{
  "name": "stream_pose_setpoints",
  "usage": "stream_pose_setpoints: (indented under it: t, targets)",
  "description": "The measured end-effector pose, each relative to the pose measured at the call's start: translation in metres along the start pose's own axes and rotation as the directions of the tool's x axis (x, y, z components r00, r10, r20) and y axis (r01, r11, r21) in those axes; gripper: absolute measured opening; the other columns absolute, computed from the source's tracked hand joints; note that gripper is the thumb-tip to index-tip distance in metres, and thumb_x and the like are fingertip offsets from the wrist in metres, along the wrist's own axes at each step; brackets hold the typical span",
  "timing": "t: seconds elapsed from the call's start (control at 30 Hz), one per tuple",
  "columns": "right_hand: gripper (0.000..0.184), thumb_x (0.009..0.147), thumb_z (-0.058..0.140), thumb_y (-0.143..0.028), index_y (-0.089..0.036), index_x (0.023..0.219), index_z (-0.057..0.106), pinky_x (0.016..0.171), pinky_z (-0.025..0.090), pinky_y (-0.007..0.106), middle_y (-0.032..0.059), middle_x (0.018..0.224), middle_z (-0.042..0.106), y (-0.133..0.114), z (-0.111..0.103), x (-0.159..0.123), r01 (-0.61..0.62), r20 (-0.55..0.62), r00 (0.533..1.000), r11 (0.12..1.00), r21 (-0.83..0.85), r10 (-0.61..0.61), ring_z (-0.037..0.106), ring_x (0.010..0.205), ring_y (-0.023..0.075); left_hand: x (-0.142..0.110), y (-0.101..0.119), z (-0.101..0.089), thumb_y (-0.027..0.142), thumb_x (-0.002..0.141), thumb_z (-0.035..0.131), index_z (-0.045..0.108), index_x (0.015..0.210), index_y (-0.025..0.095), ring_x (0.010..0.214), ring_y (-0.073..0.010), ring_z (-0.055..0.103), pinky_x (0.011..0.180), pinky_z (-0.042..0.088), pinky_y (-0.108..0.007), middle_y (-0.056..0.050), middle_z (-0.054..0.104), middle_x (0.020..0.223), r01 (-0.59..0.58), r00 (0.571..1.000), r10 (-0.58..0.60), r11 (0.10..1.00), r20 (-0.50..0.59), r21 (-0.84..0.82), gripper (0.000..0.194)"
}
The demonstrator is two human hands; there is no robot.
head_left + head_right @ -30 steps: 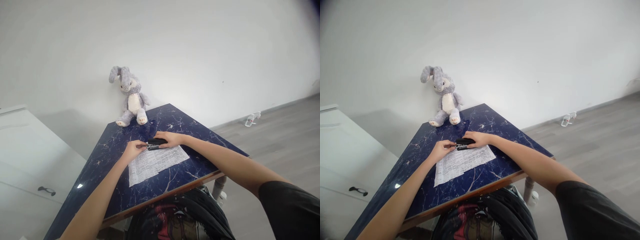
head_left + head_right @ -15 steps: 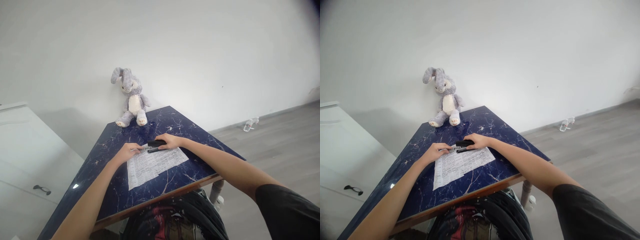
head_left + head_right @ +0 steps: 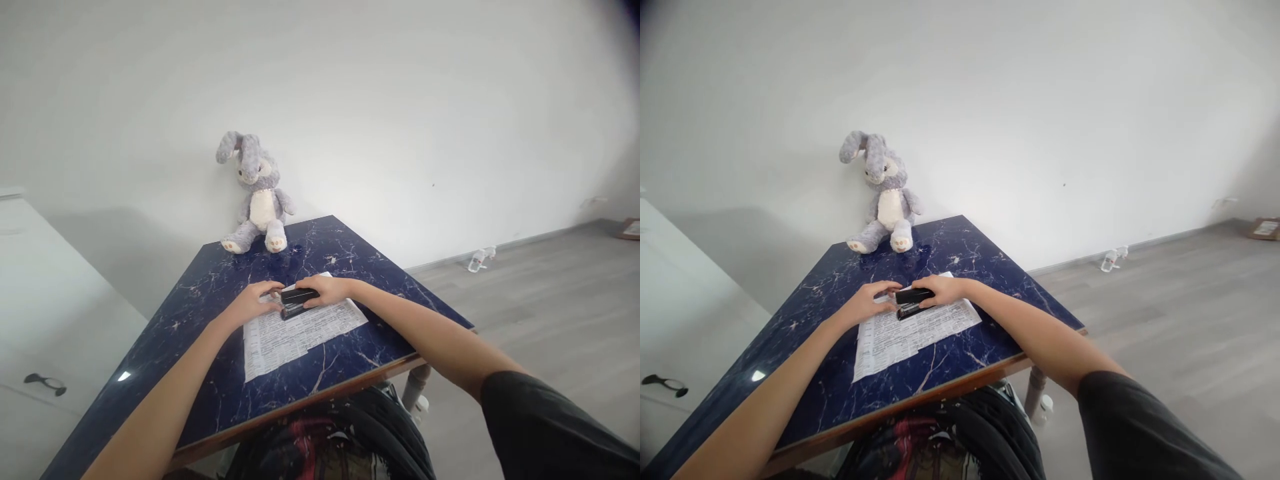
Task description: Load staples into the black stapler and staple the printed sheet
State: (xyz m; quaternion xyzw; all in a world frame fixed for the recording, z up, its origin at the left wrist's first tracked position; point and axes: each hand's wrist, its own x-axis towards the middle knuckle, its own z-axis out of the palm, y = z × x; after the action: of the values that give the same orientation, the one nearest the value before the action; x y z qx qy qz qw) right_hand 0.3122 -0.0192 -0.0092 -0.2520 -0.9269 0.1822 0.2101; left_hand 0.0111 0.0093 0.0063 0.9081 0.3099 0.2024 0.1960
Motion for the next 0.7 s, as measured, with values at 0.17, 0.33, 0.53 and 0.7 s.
stream_pose_setpoints:
  t: [0.17,0.33,0.53,0.7]
  targets:
    - [0.04,0.09,0.077,-0.041,-0.018,0.122,0.069,0.076,0.052,0.031,0.0084,0.109,0.074,0.009,-0.047,-0.042,-0.146,0.147,0.98,0.987,0.069,0.134,0.068,0.09,0.0215,-0.009,-0.014,-0.005,0.048,0.097,0.064,0.072,0.129,0.026,0.094,-0.0231,0.074,0.089,0.057,-0.036,-0.008,0.078,0.118,0.015,0.999,-0.015,1.0,-0.04,-0.006,0.04]
    - [0.058,0.095,0.064,-0.067,-0.016,0.121,0.072,0.085,0.056,0.036,0.0119,0.112,0.075,0.039,-0.084,-0.083,-0.224,0.161,0.969,0.944,0.241,0.189,0.069,0.097,0.0241,-0.008,-0.013,-0.003,0.054,0.1,0.059,0.075,0.123,0.025,0.092,-0.0223,0.073,0.086,0.057,-0.034,-0.009,0.077,0.122,0.009,0.997,-0.008,1.0,-0.079,0.013,0.04]
    - [0.079,0.097,0.06,-0.066,-0.026,0.163,0.042,0.128,0.024,0.063,0.0164,0.175,0.027,0.084,-0.057,-0.082,-0.412,-0.006,0.909,0.896,-0.162,0.417,0.022,0.162,0.0416,-0.007,-0.008,-0.001,0.055,0.103,0.054,0.076,0.119,0.025,0.085,-0.0208,0.073,0.081,0.057,-0.032,-0.007,0.079,0.112,0.024,0.99,-0.029,0.999,-0.135,-0.039,0.041]
    - [0.074,0.107,0.043,-0.054,-0.021,0.17,0.024,0.131,0.007,0.064,0.0167,0.178,0.012,0.091,-0.024,-0.054,-0.377,0.108,0.892,0.855,-0.356,0.438,0.008,0.165,0.0365,-0.004,-0.008,-0.002,0.055,0.103,0.05,0.075,0.111,0.021,0.073,-0.0181,0.071,0.076,0.057,-0.031,-0.006,0.078,0.099,-0.003,0.955,-0.046,0.986,-0.292,-0.164,0.043]
